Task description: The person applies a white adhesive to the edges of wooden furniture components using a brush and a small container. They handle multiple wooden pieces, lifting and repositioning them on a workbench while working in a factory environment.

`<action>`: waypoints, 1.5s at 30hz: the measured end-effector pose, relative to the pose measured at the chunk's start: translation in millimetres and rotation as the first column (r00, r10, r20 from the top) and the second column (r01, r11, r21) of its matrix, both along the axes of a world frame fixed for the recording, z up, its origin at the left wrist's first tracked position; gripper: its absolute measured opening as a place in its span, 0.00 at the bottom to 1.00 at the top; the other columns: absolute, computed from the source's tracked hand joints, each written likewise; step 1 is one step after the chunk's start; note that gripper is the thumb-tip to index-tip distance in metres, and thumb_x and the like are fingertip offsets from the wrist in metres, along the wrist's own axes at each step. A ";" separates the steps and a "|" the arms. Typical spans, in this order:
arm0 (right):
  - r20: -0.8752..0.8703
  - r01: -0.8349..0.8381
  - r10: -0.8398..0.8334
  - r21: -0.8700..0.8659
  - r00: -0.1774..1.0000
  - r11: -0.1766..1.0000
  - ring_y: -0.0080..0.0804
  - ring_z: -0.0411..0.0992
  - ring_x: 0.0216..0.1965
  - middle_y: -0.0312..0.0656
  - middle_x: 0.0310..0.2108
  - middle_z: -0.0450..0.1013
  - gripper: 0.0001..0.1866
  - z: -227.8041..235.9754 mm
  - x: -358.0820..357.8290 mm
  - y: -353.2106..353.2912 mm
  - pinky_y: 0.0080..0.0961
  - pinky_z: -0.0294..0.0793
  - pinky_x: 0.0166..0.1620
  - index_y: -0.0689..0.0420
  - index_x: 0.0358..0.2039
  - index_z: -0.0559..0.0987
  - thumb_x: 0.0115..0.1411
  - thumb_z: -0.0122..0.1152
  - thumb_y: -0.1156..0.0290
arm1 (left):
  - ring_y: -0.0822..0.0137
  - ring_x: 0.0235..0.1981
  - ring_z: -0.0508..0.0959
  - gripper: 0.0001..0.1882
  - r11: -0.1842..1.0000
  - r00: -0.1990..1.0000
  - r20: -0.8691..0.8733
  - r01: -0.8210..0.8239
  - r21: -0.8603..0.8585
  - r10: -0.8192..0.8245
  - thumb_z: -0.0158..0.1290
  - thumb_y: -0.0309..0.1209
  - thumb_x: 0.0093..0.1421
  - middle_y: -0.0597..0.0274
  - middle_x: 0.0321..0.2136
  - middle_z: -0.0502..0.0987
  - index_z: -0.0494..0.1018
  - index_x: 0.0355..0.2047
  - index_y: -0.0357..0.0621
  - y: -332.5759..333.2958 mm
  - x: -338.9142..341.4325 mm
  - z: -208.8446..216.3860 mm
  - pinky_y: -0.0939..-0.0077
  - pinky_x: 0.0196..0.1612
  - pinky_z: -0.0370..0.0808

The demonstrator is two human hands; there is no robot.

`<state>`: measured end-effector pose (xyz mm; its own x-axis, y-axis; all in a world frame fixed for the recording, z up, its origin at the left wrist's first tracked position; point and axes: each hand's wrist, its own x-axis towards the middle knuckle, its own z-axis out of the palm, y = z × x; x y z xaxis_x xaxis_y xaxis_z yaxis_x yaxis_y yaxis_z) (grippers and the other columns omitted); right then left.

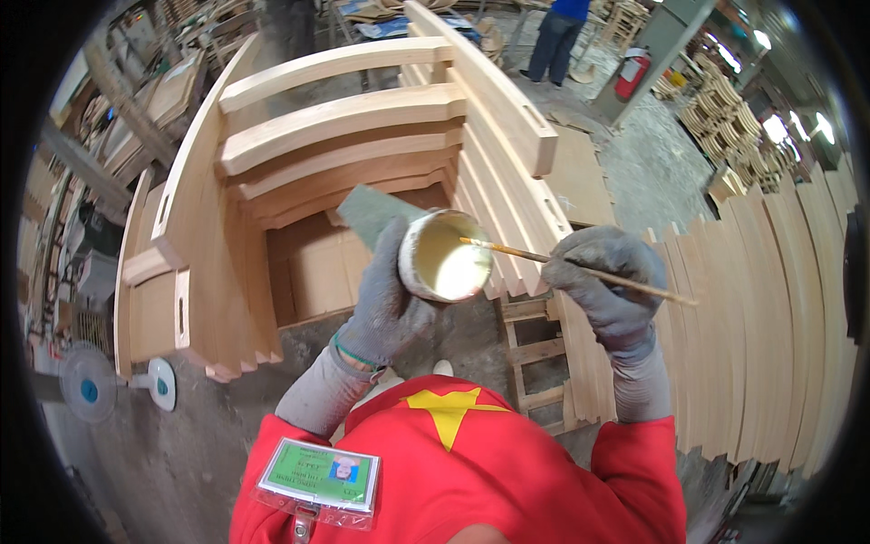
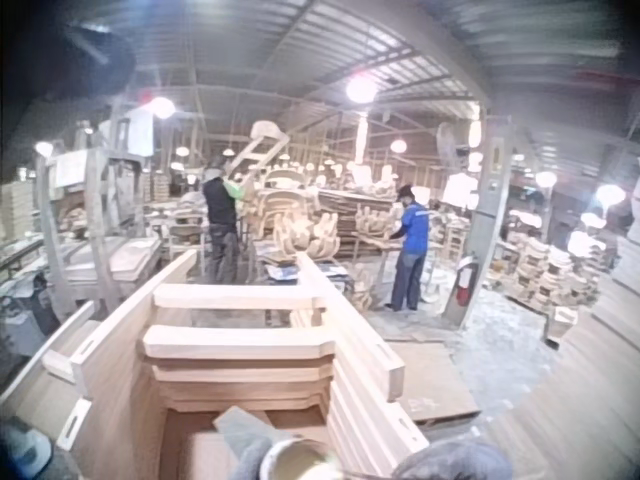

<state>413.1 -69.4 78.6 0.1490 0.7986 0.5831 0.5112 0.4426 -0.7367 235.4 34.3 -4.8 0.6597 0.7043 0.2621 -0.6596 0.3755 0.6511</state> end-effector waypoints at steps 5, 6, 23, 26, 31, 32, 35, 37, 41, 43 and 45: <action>0.513 -0.095 0.044 0.075 0.857 0.993 0.33 0.72 0.24 0.42 0.23 0.72 0.12 -3.3 3.8 29.0 0.25 0.69 0.28 0.58 0.23 0.72 0.40 0.68 0.75 | 0.64 0.48 0.70 0.23 0.889 0.877 -0.374 -0.118 0.442 0.303 0.39 0.44 0.62 0.57 0.47 0.68 0.60 0.51 0.41 6.8 -14.1 -14.5 0.67 0.52 0.68; 0.506 -0.105 0.064 0.053 0.860 0.993 0.32 0.71 0.25 0.42 0.24 0.72 0.12 -3.5 0.5 32.0 0.24 0.69 0.28 0.58 0.23 0.72 0.41 0.68 0.75 | 0.64 0.49 0.69 0.22 0.909 0.911 -0.318 -0.124 0.398 0.263 0.40 0.41 0.61 0.58 0.47 0.67 0.59 0.51 0.41 5.2 -17.8 -13.5 0.67 0.52 0.67; -0.183 -0.191 0.144 -0.278 0.973 0.941 0.32 0.70 0.33 0.44 0.30 0.71 0.06 -83.8 -47.7 99.7 0.22 0.69 0.38 0.63 0.23 0.77 0.42 0.55 0.84 | 0.58 0.46 0.71 0.24 0.684 0.957 0.034 -0.181 -0.707 0.289 0.37 0.49 0.62 0.59 0.46 0.69 0.62 0.50 0.47 72.9 -103.1 -163.9 0.58 0.47 0.71; -0.771 -0.451 0.044 -0.325 0.636 0.831 0.33 0.72 0.35 0.47 0.35 0.72 0.09 -148.8 -53.3 122.8 0.23 0.74 0.39 0.67 0.36 0.74 0.52 0.54 0.81 | 0.59 0.47 0.70 0.21 0.605 0.892 -0.045 -0.341 -0.719 0.450 0.40 0.44 0.62 0.57 0.48 0.67 0.61 0.50 0.46 111.5 -129.1 -211.2 0.63 0.47 0.70; -0.480 -0.350 0.121 -0.422 0.869 0.836 0.30 0.72 0.38 0.46 0.39 0.70 0.13 -241.3 -70.9 144.5 0.23 0.74 0.43 0.67 0.42 0.70 0.56 0.53 0.78 | 0.50 0.43 0.72 0.24 0.363 0.106 -0.366 -0.534 0.764 0.925 0.56 0.31 0.47 0.47 0.40 0.71 0.64 0.45 0.42 127.2 -168.9 -242.0 0.64 0.46 0.69; -0.187 -0.225 0.160 -0.412 0.969 0.883 0.29 0.71 0.38 0.45 0.39 0.70 0.13 -258.6 -71.6 143.1 0.22 0.74 0.43 0.67 0.43 0.70 0.56 0.53 0.78 | 0.49 0.42 0.72 0.25 0.354 0.051 -0.372 -0.452 0.819 0.927 0.57 0.32 0.47 0.47 0.39 0.71 0.64 0.46 0.42 129.6 -170.7 -237.5 0.63 0.45 0.69; -0.831 -0.511 -0.209 -0.493 0.515 0.704 0.25 0.69 0.40 0.42 0.40 0.69 0.17 -298.6 -65.7 162.2 0.18 0.70 0.46 0.66 0.47 0.68 0.56 0.54 0.79 | 0.48 0.40 0.72 0.24 0.397 -0.068 -0.435 -0.303 0.866 0.898 0.55 0.33 0.49 0.46 0.36 0.72 0.64 0.47 0.45 129.1 -175.5 -233.9 0.62 0.41 0.69; -0.810 -0.545 -0.192 -0.527 0.554 0.652 0.23 0.68 0.40 0.41 0.39 0.70 0.16 -306.0 -79.2 169.8 0.16 0.69 0.46 0.66 0.46 0.68 0.57 0.54 0.77 | 0.48 0.38 0.73 0.22 0.399 0.006 -0.434 -0.405 0.823 0.901 0.54 0.34 0.50 0.46 0.36 0.72 0.65 0.46 0.45 129.2 -177.3 -230.3 0.62 0.41 0.70; -0.638 -0.459 -0.048 -0.601 0.768 0.654 0.25 0.69 0.39 0.42 0.37 0.70 0.12 -318.1 -98.8 193.1 0.15 0.71 0.46 0.67 0.43 0.69 0.59 0.50 0.76 | 0.55 0.35 0.74 0.19 0.478 0.154 -0.481 -0.558 0.678 0.863 0.50 0.34 0.54 0.54 0.33 0.74 0.65 0.46 0.45 129.0 -179.7 -223.1 0.68 0.37 0.70; -0.826 -0.589 -0.195 -0.523 0.529 0.615 0.28 0.70 0.38 0.44 0.36 0.70 0.09 -329.1 -103.9 212.6 0.18 0.74 0.45 0.67 0.39 0.70 0.60 0.47 0.77 | 0.61 0.33 0.75 0.17 0.588 0.420 -0.494 -0.768 0.253 0.761 0.49 0.35 0.56 0.60 0.31 0.74 0.65 0.45 0.44 127.1 -172.5 -235.9 0.72 0.35 0.70; -0.858 -0.619 -0.302 -0.510 0.416 0.597 0.26 0.69 0.39 0.42 0.36 0.70 0.15 -338.3 -103.7 228.7 0.18 0.70 0.46 0.68 0.44 0.68 0.57 0.53 0.75 | 0.66 0.34 0.74 0.17 0.633 0.627 -0.465 -0.756 -0.166 0.626 0.48 0.35 0.57 0.64 0.32 0.74 0.66 0.45 0.42 118.8 -171.5 -258.9 0.76 0.35 0.70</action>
